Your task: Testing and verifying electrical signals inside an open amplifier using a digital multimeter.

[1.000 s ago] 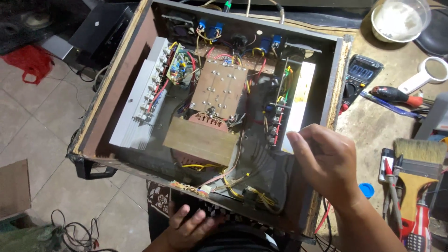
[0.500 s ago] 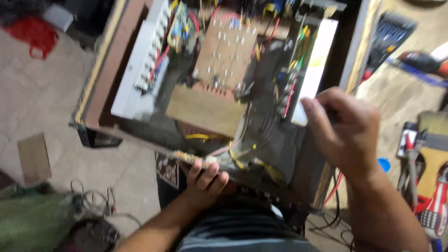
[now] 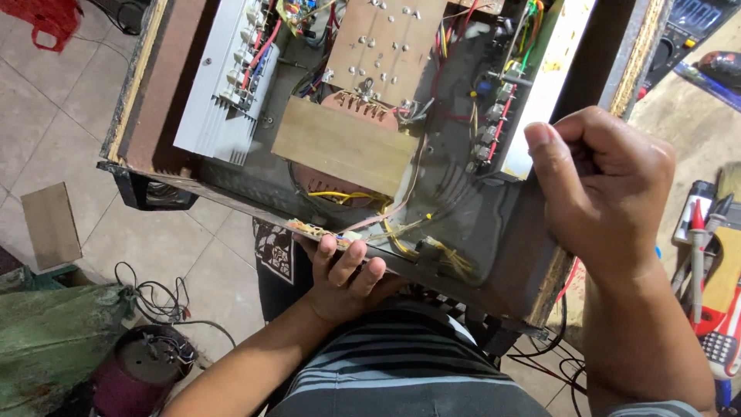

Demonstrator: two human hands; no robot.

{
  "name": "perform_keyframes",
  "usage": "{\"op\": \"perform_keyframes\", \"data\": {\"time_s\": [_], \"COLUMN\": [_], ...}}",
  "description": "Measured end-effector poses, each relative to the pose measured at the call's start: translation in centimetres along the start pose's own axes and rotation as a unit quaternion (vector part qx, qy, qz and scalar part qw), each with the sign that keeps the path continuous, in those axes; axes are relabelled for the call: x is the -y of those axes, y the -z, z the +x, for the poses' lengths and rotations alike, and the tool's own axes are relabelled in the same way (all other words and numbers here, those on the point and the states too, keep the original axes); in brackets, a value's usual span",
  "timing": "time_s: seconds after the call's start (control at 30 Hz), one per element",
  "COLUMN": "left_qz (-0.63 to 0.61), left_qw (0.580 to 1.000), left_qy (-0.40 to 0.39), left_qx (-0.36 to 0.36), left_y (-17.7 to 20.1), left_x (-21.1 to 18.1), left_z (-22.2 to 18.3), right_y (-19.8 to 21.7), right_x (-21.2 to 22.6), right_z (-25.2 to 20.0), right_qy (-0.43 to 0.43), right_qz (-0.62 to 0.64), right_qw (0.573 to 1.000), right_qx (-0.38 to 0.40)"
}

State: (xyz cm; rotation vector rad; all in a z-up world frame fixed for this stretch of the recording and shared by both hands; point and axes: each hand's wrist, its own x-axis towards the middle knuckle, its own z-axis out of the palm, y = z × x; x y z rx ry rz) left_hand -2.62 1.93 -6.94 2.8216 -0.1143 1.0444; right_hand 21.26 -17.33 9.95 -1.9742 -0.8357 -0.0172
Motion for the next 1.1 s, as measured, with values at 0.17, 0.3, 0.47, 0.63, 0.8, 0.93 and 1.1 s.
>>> {"op": "perform_keyframes", "data": {"time_s": [0.17,0.3,0.47,0.63,0.8,0.93,1.1], "left_qz": [0.009,0.051,-0.021,-0.033,0.014,0.030,0.050], "left_qw": [1.000,0.998,0.999,0.999,1.000,0.999,0.999], "left_qy": [-0.006,-0.033,0.028,0.039,0.015,0.005,-0.006], "left_qx": [0.006,0.009,-0.015,-0.006,0.005,0.018,0.006], "left_y": [-0.1,0.2,-0.3,-0.2,0.4,0.5,-0.3], "left_x": [-0.1,-0.5,-1.3,-1.5,-1.2,-1.2,-1.1], "left_z": [-0.2,1.1,1.0,0.7,1.6,1.1,0.6], "right_y": [0.0,-0.1,-0.1,-0.1,0.0,0.0,-0.2], "right_x": [-0.2,-0.4,-0.5,-0.3,-0.5,-0.3,-0.6], "right_z": [-0.2,-0.4,-0.3,-0.5,-0.5,-0.4,-0.4], "right_qy": [0.002,0.003,0.017,-0.004,0.009,0.007,0.009], "right_qz": [0.002,-0.001,0.002,0.013,-0.013,-0.011,0.002], "right_qw": [1.000,1.000,1.000,1.000,1.000,1.000,1.000], "right_qx": [0.002,0.000,0.005,0.000,0.005,0.005,-0.006]}}
